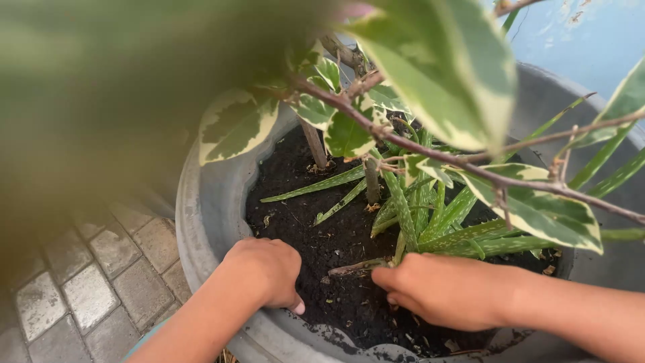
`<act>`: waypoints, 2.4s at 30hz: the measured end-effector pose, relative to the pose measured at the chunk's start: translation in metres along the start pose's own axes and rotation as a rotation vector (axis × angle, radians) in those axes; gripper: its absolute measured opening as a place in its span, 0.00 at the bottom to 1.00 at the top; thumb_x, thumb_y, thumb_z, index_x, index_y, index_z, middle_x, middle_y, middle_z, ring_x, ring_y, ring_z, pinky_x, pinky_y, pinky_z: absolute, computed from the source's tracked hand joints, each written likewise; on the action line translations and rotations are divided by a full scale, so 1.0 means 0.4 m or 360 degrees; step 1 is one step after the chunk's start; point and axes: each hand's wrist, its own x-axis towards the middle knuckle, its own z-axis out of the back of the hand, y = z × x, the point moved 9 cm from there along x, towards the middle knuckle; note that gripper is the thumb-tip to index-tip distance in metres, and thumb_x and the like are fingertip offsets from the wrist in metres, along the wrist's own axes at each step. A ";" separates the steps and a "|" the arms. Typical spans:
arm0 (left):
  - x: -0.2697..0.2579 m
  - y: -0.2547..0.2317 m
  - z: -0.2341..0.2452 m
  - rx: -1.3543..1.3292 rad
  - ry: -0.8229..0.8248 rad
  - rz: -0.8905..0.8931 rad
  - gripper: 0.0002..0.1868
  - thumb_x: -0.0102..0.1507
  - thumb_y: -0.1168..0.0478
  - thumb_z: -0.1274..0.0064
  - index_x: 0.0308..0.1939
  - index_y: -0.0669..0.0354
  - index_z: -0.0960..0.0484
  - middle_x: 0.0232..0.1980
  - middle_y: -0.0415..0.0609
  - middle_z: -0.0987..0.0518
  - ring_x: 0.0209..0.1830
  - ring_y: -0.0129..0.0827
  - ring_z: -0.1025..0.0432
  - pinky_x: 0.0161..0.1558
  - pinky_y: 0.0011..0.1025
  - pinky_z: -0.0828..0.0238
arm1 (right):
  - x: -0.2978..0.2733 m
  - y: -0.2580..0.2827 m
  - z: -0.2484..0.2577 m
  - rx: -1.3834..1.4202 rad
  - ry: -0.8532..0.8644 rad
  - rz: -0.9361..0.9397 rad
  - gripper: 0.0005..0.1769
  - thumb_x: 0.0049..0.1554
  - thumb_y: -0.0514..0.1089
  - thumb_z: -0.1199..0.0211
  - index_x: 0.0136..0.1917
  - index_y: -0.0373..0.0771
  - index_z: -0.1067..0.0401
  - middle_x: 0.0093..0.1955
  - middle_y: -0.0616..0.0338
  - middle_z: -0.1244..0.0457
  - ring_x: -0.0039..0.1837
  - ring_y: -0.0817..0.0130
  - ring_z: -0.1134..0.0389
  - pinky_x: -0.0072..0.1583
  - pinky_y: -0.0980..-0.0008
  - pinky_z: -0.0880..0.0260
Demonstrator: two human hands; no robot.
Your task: Picking up dead leaves and plant debris from potted plants and garden beds.
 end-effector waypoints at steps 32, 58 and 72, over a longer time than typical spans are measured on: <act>0.031 -0.174 0.113 -0.2784 0.0101 -0.0685 0.20 0.68 0.50 0.55 0.24 0.51 0.38 0.22 0.35 0.40 0.18 0.20 0.49 0.17 0.21 0.56 | -0.090 -0.142 -0.084 -0.0502 0.0389 -0.0208 0.26 0.64 0.61 0.45 0.48 0.34 0.27 0.48 0.44 0.33 0.58 0.46 0.31 0.62 0.51 0.33; 0.224 -0.055 0.161 -0.2499 -0.0447 -0.0028 0.14 0.72 0.58 0.61 0.40 0.63 0.23 0.33 0.48 0.21 0.32 0.29 0.28 0.35 0.25 0.27 | -0.050 -0.506 -0.200 -0.0011 0.0376 0.0717 0.21 0.68 0.54 0.51 0.42 0.37 0.34 0.40 0.56 0.39 0.44 0.65 0.39 0.49 0.68 0.36; 0.247 -0.117 0.226 -0.1739 -0.0568 -0.0047 0.17 0.71 0.58 0.60 0.42 0.65 0.18 0.38 0.54 0.17 0.38 0.38 0.22 0.43 0.32 0.23 | -0.181 -0.701 0.083 -0.0084 0.0273 -0.0950 0.30 0.56 0.68 0.41 0.51 0.41 0.20 0.49 0.52 0.26 0.55 0.56 0.26 0.60 0.55 0.29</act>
